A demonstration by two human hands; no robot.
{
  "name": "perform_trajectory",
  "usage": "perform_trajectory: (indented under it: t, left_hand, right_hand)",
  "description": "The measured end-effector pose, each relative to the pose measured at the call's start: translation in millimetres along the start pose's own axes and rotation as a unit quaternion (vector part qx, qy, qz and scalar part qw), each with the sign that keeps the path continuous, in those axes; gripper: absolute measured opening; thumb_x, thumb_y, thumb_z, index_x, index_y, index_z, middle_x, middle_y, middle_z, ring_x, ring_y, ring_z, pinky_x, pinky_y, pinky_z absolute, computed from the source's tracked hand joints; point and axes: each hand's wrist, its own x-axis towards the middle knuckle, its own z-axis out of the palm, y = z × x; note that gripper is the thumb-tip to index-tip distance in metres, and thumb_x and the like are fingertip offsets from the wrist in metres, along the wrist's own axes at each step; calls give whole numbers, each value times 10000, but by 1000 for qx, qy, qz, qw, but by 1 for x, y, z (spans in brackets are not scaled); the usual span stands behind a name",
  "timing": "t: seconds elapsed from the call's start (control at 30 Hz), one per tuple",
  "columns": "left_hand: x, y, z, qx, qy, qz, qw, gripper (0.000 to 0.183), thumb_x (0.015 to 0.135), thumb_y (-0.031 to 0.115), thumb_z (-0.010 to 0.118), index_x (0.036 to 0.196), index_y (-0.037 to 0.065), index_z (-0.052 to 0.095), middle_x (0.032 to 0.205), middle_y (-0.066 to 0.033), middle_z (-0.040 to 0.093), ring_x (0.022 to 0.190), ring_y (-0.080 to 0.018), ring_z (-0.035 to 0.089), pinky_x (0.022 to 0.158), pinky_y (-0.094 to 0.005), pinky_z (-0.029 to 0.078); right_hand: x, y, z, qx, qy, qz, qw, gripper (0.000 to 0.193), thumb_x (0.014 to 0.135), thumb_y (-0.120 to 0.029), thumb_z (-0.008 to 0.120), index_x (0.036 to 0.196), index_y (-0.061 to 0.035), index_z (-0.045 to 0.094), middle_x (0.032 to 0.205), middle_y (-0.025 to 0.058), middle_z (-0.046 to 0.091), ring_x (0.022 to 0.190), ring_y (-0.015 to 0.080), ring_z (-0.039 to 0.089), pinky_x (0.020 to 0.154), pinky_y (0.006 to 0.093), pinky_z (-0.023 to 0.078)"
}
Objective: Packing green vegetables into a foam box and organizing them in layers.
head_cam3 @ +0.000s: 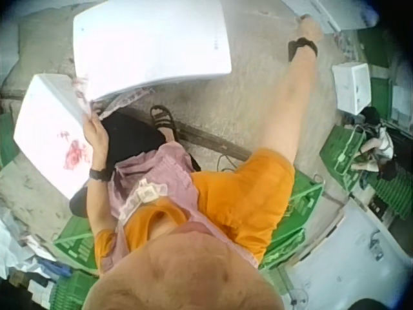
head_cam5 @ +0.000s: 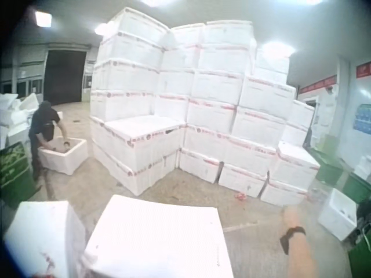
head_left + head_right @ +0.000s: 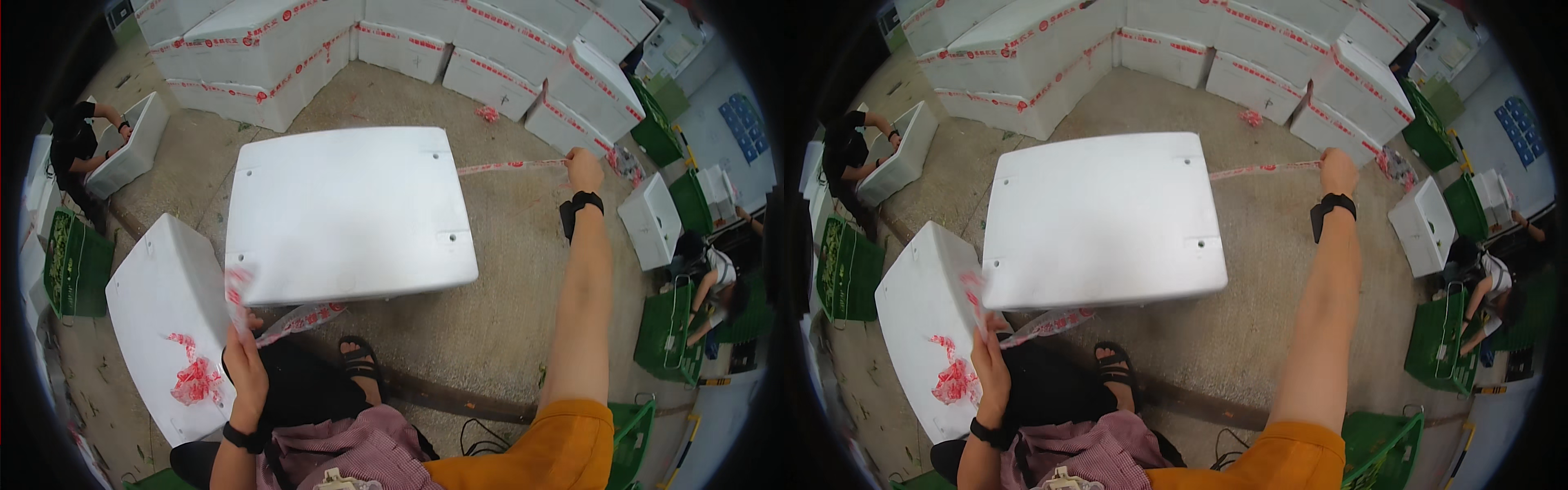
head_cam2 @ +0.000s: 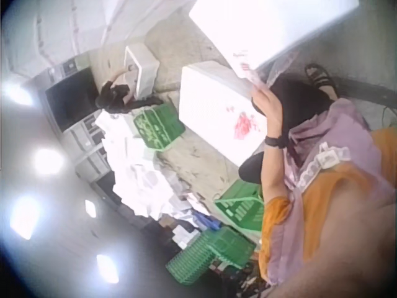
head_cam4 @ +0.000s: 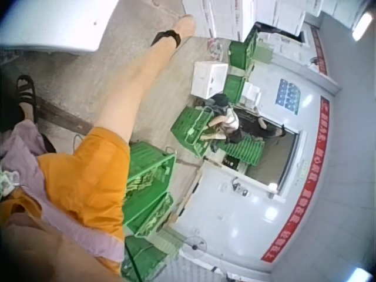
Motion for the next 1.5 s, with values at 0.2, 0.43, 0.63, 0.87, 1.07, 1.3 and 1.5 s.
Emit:
perform_trajectory:
  t: [0.2,0.43,0.63,0.87,1.07,1.3,1.5]
  left_hand:
    - [2,-21,6,162,-61,129,976,344,796,9,460,1135,-9,521,1026,-185,582,952,-363,534,878,-420,396]
    - [29,3,42,161,-100,162,968,343,790,35,458,1122,-17,525,953,-152,620,906,-335,562,845,-416,414]
    - [44,-2,66,127,-128,132,975,328,795,25,441,1107,-28,525,936,-151,622,935,-338,568,859,-413,422]
    - [49,-4,79,121,-161,139,970,356,745,-17,460,1095,-23,526,946,-149,615,942,-337,568,857,-423,429]
    - [53,0,77,143,-134,138,971,338,725,-5,488,1058,-10,545,955,-157,611,926,-342,574,829,-413,436]
    - [59,5,82,147,-127,176,965,324,686,19,524,1005,7,576,938,-162,619,898,-337,593,819,-401,439]
    - [60,3,81,141,-120,184,965,325,674,33,554,996,10,589,935,-152,622,900,-325,597,809,-397,450]
  right_hand:
    - [89,-15,21,573,6,117,811,256,697,-137,671,938,-51,675,874,160,674,800,310,652,679,406,501]
    - [93,-8,-11,-139,99,90,981,298,817,-250,477,1004,-90,646,917,159,663,803,371,647,665,471,510]
    - [94,67,-3,80,56,74,992,290,808,-326,607,767,-48,678,676,129,653,652,208,646,592,370,493]
    - [-29,-107,157,386,-446,171,789,585,893,-562,431,999,-25,639,929,109,643,814,222,602,716,366,484]
    - [-11,-142,169,455,-454,226,732,305,896,-316,574,965,-23,623,951,97,627,841,190,584,711,321,478]
    - [34,-138,217,521,-255,302,756,161,856,-144,586,764,-22,638,647,69,605,479,159,535,439,272,443]
    - [159,-164,243,401,19,137,906,306,822,-249,551,658,-19,668,532,106,605,488,198,610,522,348,482]
